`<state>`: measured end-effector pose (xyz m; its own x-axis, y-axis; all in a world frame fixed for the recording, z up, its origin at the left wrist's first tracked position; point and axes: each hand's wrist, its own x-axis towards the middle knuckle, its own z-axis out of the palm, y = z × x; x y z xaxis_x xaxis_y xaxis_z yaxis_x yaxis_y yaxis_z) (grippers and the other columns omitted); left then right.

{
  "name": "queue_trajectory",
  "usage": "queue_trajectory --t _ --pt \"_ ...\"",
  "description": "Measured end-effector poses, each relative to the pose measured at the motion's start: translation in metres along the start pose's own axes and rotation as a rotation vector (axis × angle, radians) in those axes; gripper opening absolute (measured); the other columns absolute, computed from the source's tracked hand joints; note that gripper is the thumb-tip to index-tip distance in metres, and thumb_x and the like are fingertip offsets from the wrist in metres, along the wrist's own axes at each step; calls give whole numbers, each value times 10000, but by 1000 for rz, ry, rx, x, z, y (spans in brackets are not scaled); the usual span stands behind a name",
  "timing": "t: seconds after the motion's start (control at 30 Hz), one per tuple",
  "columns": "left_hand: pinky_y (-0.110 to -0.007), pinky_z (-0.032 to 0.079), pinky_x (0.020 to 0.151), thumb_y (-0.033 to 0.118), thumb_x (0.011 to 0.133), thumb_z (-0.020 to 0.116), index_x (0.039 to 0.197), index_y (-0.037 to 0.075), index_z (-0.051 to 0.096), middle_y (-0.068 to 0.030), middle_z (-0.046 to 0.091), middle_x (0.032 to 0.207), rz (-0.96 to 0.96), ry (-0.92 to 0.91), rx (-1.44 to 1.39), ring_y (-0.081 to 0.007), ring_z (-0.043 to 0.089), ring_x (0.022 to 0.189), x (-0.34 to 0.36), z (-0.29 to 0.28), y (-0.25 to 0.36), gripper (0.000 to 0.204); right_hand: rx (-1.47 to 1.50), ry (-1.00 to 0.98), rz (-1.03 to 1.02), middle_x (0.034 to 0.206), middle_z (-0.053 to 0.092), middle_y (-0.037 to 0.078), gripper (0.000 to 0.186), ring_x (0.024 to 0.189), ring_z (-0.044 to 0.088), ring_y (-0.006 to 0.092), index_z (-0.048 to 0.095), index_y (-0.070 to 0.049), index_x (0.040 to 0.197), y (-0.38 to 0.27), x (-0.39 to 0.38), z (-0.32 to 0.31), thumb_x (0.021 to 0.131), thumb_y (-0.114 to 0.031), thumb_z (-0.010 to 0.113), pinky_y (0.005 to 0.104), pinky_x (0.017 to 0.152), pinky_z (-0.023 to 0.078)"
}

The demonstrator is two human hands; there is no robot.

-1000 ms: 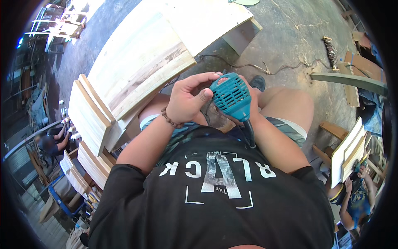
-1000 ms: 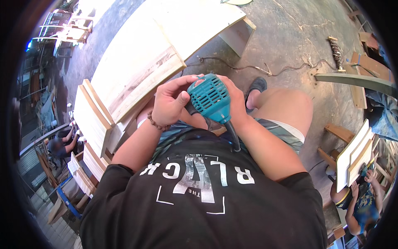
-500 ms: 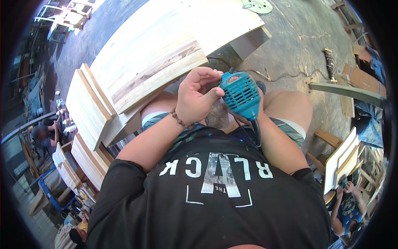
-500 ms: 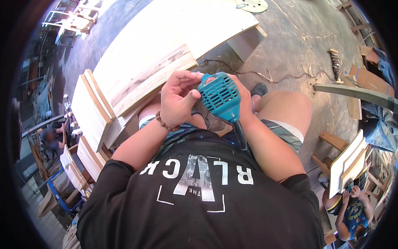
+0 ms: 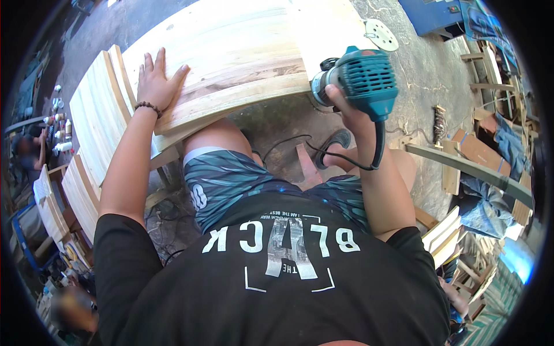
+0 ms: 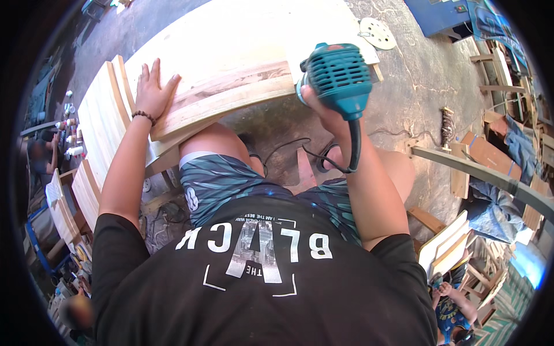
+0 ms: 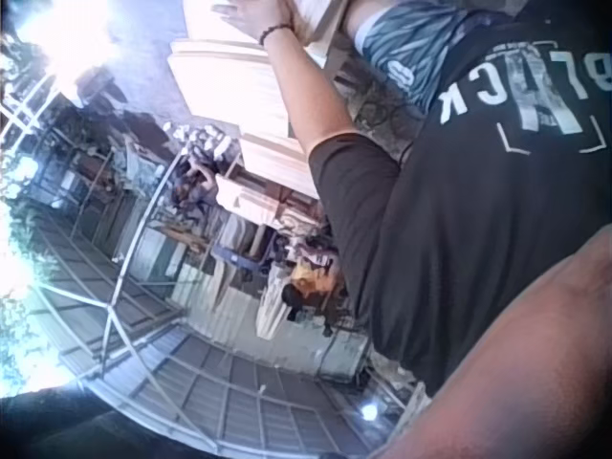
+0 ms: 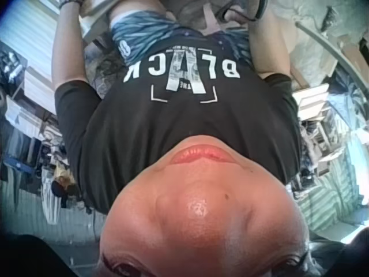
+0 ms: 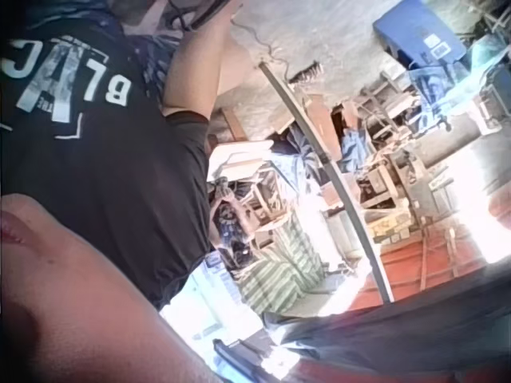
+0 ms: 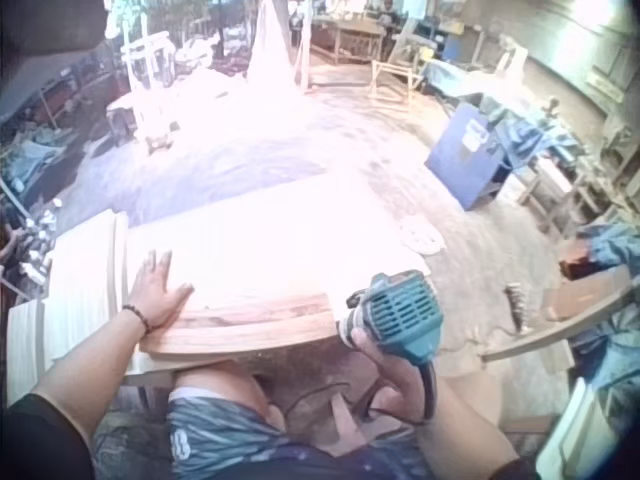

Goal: Use a palm router to trim or profile the edges of a wooden board.

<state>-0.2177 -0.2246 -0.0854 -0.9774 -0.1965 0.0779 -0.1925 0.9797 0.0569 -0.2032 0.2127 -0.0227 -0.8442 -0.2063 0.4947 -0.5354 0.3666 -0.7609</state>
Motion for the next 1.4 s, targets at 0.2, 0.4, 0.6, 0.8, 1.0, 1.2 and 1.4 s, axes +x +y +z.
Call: queue_trajectory --t 0.2,0.4,0.6,0.8,1.0,1.2,1.4 --pt "-484 278 1189 654 878 601 1557 160 364 -285 256 1602 -31 -2 -90 -456 307 1456 -5 -4 5 872 89 57 182 1151 628 122 479 1047 616 244 585 -14 1207 9 13 0 753 -21 740 388 968 500" --pt "-490 315 1173 713 855 580 1556 183 367 -285 274 1594 -31 1 -56 -461 324 1445 -3 -8 7 904 168 34 193 1211 605 145 543 1104 605 260 543 -19 1252 14 14 15 741 -5 726 405 989 499" --pt "-503 300 1173 662 885 582 1570 185 339 -288 254 1601 4 20 -49 -467 304 1452 -1 0 0 869 87 -59 238 1210 585 137 605 1096 574 239 515 -38 1290 9 13 27 721 -33 719 396 988 483" --pt "-511 292 1172 657 894 567 1576 192 325 -319 256 1586 52 32 -19 -498 300 1441 -1 4 -4 860 180 46 266 1229 589 128 532 1113 571 260 575 -23 1254 11 20 43 756 -93 749 413 969 469" --pt "-541 276 1173 658 890 559 1585 212 308 -324 246 1588 61 -5 4 -523 281 1440 0 2 -3 863 157 58 185 1217 585 157 606 1110 589 254 474 -24 1310 32 53 58 746 21 689 408 1014 489" --pt "-524 285 1182 722 862 551 1584 218 309 -315 267 1581 102 29 30 -512 283 1446 2 1 -4 913 -198 47 -121 1003 679 92 254 938 675 222 660 16 998 60 123 82 762 -29 744 355 912 530" --pt "-529 230 1197 632 887 586 1585 188 305 -338 264 1571 103 9 -12 -482 286 1454 3 1 -4 874 143 52 -21 831 630 32 54 786 617 146 654 -26 802 71 181 107 793 27 665 298 744 503"
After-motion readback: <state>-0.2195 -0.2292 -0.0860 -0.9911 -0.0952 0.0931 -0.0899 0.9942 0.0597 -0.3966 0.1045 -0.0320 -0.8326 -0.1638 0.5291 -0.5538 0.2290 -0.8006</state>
